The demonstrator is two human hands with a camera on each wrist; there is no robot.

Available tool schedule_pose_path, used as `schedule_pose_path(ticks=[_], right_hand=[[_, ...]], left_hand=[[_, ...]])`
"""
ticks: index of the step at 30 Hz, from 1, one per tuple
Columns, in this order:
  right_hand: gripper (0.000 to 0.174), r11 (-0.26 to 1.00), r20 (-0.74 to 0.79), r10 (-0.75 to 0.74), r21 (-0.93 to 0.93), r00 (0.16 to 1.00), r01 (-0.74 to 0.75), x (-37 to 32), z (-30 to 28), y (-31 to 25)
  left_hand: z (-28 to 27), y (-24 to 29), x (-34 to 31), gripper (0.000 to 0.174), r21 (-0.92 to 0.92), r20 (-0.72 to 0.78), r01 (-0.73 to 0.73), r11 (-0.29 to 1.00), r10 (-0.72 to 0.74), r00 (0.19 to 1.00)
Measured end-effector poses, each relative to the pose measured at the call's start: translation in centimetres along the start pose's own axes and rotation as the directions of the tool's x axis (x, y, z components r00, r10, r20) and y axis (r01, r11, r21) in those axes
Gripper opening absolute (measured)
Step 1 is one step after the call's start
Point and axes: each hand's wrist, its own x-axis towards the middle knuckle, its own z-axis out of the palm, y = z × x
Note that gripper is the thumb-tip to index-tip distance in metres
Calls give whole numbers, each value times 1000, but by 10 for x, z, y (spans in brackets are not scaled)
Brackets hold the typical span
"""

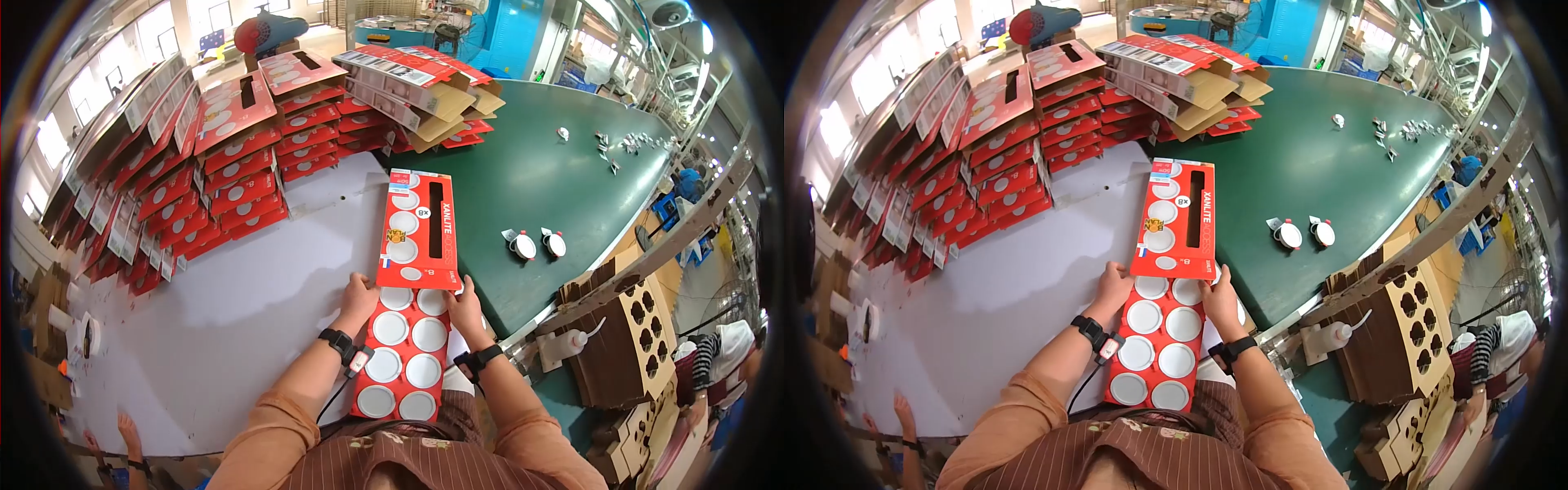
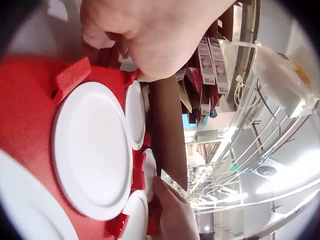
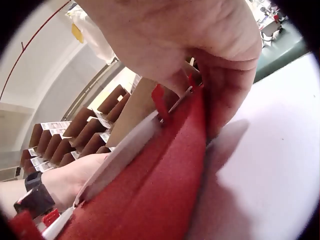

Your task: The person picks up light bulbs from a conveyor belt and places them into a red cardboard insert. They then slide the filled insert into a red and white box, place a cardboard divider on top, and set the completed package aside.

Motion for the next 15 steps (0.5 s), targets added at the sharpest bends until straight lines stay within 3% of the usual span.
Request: schedule_pose_path(ticks=[2, 3, 4, 5, 7, 9, 10, 12, 14, 15], right_hand=[[61, 994, -40, -91, -64, 995, 88, 9, 7, 8], [48, 995, 56, -84, 52, 995, 81, 8, -2, -4], [48, 996, 58, -82, 51, 995, 79, 10, 0, 0], [45, 990, 46, -119, 81, 992, 115, 16, 4, 6], [44, 982, 34, -158, 112, 987, 154, 23, 9, 11], [42, 982, 22, -186, -12, 982, 187, 27, 10, 19], [42, 983, 25, -183, -9, 983, 184, 31, 10, 24], [46, 996, 152, -25, 87, 988, 12, 39, 8, 28], [49, 996, 146, -46, 86, 988, 33, 40, 4, 28], [44, 987, 161, 10, 156, 987, -35, 36, 0, 23]], left_hand=[[2, 2, 6, 55, 89, -56, -25, 996, 30, 998], [3, 2, 9, 50, 117, -63, -127, 985, 135, 989], [3, 2, 12, 46, 146, -70, -227, 963, 239, 969], [2, 2, 16, 46, 147, -71, -225, 963, 237, 969], [-1, 2, 23, 40, 67, 108, -195, 978, 187, 976], [-1, 2, 22, 39, 80, 94, -198, 977, 191, 977], [-1, 2, 20, 40, 94, 80, -200, 975, 193, 978], [-4, 2, 14, 39, 104, 77, -215, 971, 207, 975], [-8, 3, 11, 39, 111, 68, -232, 966, 226, 972], [-8, 0, 10, 38, 155, 81, -266, 951, 256, 963]])
